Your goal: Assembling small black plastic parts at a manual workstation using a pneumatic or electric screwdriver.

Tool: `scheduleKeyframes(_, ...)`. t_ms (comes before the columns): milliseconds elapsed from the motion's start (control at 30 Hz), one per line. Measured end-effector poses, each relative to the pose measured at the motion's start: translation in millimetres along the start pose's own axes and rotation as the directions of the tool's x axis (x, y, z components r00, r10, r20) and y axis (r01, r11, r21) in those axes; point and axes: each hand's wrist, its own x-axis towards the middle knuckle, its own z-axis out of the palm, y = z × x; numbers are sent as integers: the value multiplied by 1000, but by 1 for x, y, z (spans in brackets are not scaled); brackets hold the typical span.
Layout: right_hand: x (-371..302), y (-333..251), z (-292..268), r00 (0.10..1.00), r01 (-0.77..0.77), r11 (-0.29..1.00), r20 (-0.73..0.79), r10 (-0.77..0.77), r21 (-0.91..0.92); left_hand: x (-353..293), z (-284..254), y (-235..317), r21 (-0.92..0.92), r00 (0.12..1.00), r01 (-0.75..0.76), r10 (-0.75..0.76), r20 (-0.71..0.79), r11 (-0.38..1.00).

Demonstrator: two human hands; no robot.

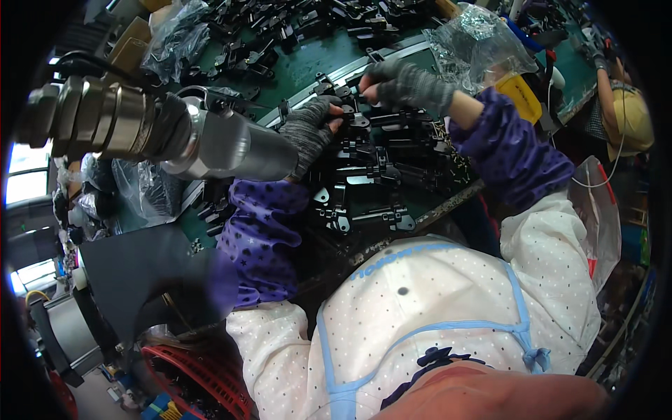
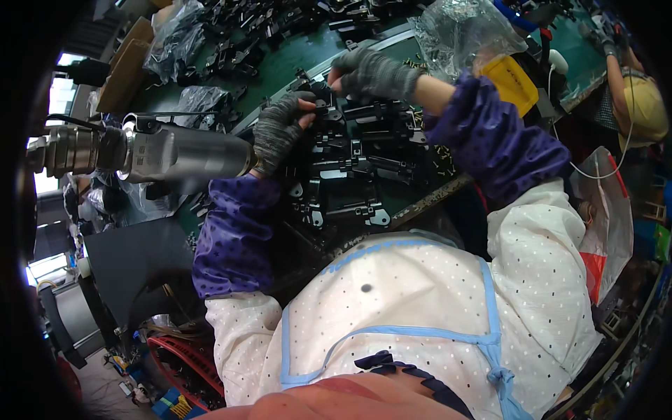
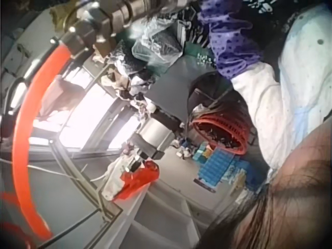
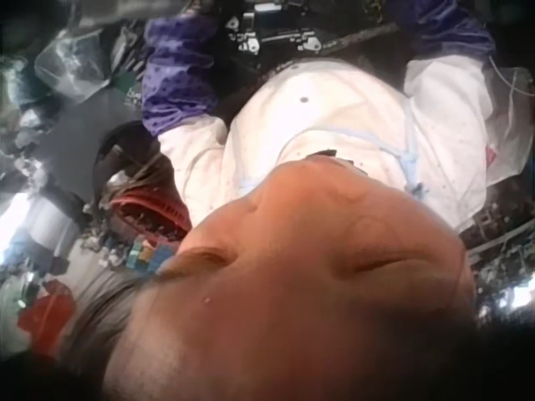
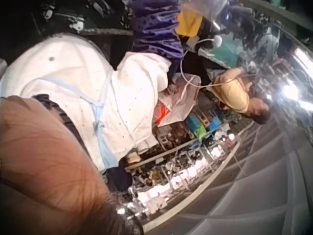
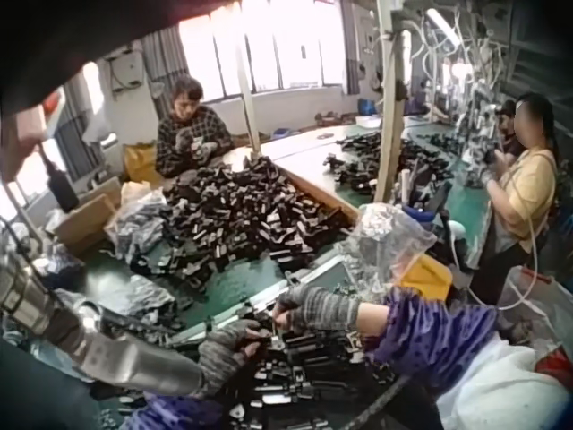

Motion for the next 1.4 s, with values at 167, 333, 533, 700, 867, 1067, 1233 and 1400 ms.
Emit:
scheduleKeyframes(167, 19, 2, 19, 989, -140, 988, 46, 144, -70, 0, 2, 7, -27, 998, -60, 60, -18, 998)
scheduleKeyframes(333, 32, 17, 18, 965, -207, 976, 152, 214, -62, 0, 4, 1, -22, 997, -57, 56, -47, 998)
scheduleKeyframes(533, 17, -23, 6, 890, 446, 877, -11, -455, -177, 7, 15, 4, 232, 989, -48, 79, -126, 971)
scheduleKeyframes(700, 34, -79, 41, 521, 850, 526, -163, -838, 8, 0, 26, -7, 480, 979, 6, 93, -181, 877)
scheduleKeyframes(867, 57, -81, 43, 520, 760, 619, -387, -761, -196, 3, 22, -1, 173, 978, -37, 71, -194, 984)
scheduleKeyframes(1067, 65, -29, 24, 722, 682, 624, -489, -490, 381, 1, 17, 14, 237, 982, 66, -22, -185, 969)
scheduleKeyframes(1233, 71, -1, 20, 691, 721, 552, -497, -525, 419, 3, 21, 11, 173, 980, 25, 10, -198, 985)
scheduleKeyframes(1400, 65, -8, 17, 756, 646, 596, -294, -584, 477, 1, 18, 10, 202, 977, 4, 40, -210, 979)
